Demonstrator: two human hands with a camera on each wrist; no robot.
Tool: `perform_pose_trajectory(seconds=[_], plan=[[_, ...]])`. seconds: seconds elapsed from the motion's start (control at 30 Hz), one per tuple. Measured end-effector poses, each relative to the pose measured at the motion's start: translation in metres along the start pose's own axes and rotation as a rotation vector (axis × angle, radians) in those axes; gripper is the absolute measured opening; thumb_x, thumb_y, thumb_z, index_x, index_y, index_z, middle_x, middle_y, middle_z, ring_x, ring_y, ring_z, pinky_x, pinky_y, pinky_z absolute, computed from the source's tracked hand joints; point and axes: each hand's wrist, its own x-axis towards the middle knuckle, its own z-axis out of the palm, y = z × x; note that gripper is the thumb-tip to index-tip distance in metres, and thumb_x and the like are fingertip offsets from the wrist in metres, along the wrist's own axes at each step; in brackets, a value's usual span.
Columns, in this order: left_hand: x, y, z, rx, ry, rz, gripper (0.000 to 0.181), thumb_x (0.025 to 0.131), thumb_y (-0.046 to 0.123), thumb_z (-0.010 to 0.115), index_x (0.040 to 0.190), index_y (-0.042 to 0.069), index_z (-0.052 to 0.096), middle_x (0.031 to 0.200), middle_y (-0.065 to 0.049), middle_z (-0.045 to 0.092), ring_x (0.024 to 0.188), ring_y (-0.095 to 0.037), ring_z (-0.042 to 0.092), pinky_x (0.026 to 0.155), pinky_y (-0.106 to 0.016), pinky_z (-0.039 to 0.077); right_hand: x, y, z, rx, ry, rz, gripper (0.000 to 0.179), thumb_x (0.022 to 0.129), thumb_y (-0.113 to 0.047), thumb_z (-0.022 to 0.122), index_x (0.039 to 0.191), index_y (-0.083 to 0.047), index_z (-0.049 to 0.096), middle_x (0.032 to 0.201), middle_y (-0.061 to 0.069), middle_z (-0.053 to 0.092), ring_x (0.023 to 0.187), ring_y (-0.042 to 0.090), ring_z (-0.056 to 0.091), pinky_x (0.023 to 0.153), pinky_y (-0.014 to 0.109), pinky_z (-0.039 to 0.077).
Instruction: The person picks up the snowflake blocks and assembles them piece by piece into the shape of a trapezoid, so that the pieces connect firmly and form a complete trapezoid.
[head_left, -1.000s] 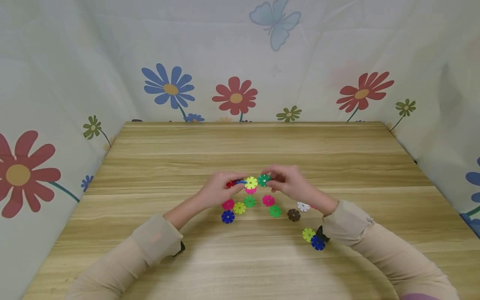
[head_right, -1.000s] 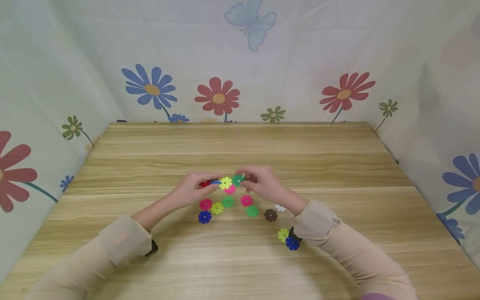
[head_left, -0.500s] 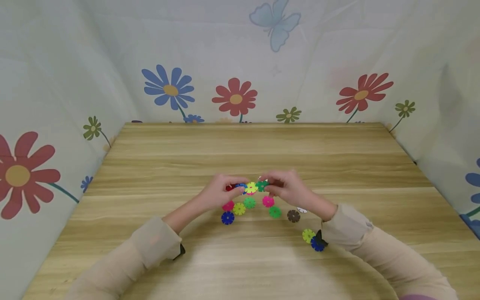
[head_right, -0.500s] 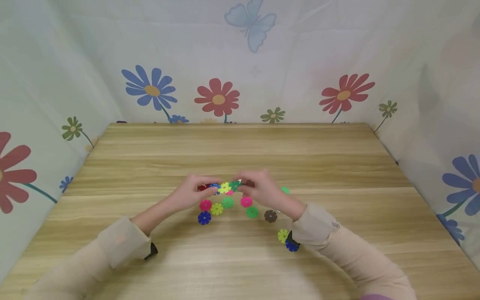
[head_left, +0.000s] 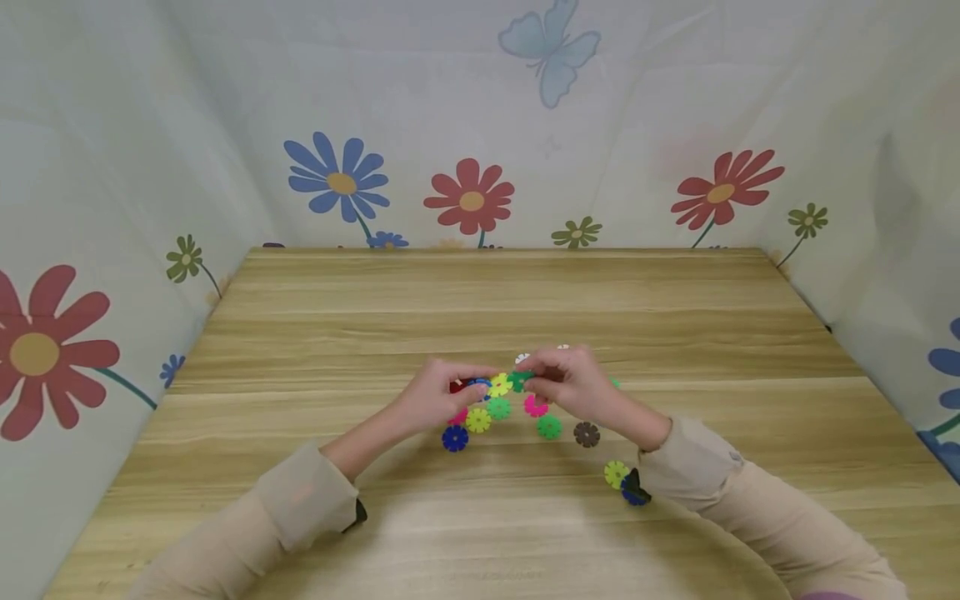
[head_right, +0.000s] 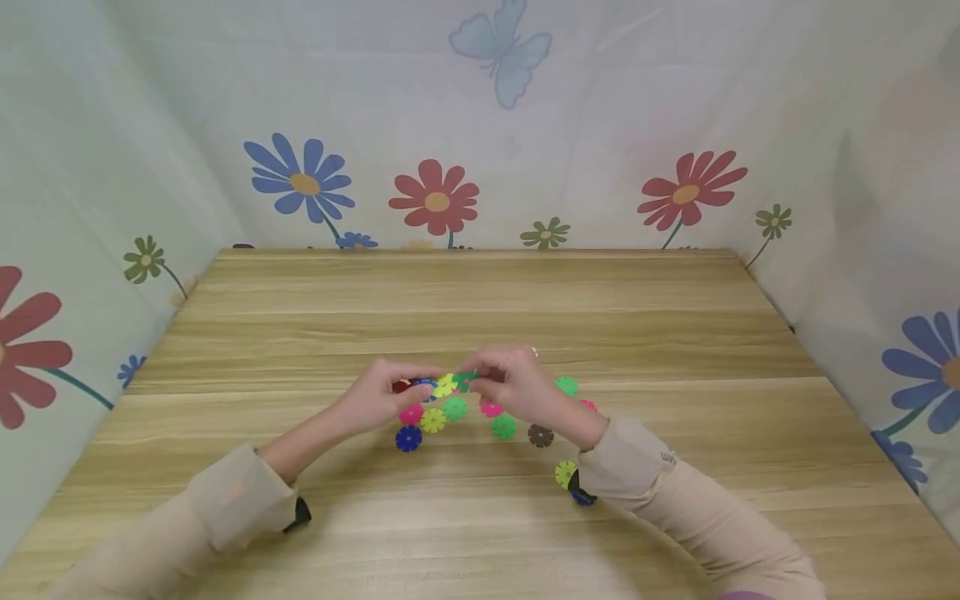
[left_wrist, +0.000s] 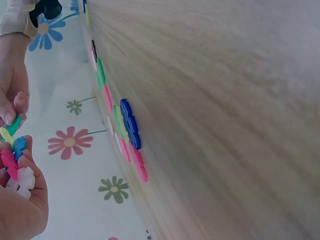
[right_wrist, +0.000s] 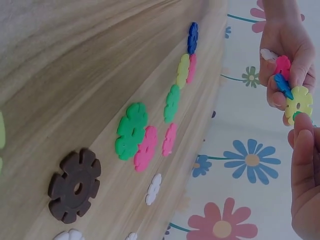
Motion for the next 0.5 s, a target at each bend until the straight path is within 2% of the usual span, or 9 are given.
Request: perform_pose_trajectory(seconds=[0.27, 0.4, 0.5], plan=[[-0.0013, 0.0008, 0.0011, 0.029, 0.006, 0.025, 0.025, 0.086, 0.012, 0.057, 0.110, 0.007, 0.063, 0.088, -0.009, 0.068, 0.050, -0.003, 0.045, 0.044, -0.016, 0.039, -0.0003, -0.0028, 0.0028, -0.027, 0.008, 0.013, 0.014, 0.074, 0.011, 0.062, 0.085, 0.005, 0.065, 0.064, 0.014, 0.062, 0.046, 0.015, 0.054, 0.044, 0.018, 0.046], [-0.0017, 0.0026, 0.0000, 0.058, -0.003, 0.038, 0.026, 0.085, 0.012, 0.058, 0.110, 0.008, 0.063, 0.084, -0.009, 0.067, 0.048, -0.003, 0.041, 0.044, -0.015, 0.037, -0.0023, -0.0017, 0.0048, -0.056, 0.008, -0.003, 0.014, 0.073, 0.011, 0.062, 0.085, 0.003, 0.066, 0.064, 0.011, 0.062, 0.047, 0.007, 0.050, 0.044, 0.016, 0.044], [0.0005, 0.0047, -0.0020, 0.070, -0.024, 0.042, 0.025, 0.086, 0.013, 0.057, 0.110, 0.008, 0.063, 0.081, -0.010, 0.066, 0.047, -0.004, 0.039, 0.043, -0.016, 0.035, -0.0039, -0.0013, 0.0049, -0.030, 0.009, 0.006, 0.015, 0.074, 0.012, 0.061, 0.087, 0.005, 0.065, 0.065, 0.013, 0.061, 0.047, 0.011, 0.052, 0.043, 0.017, 0.045]])
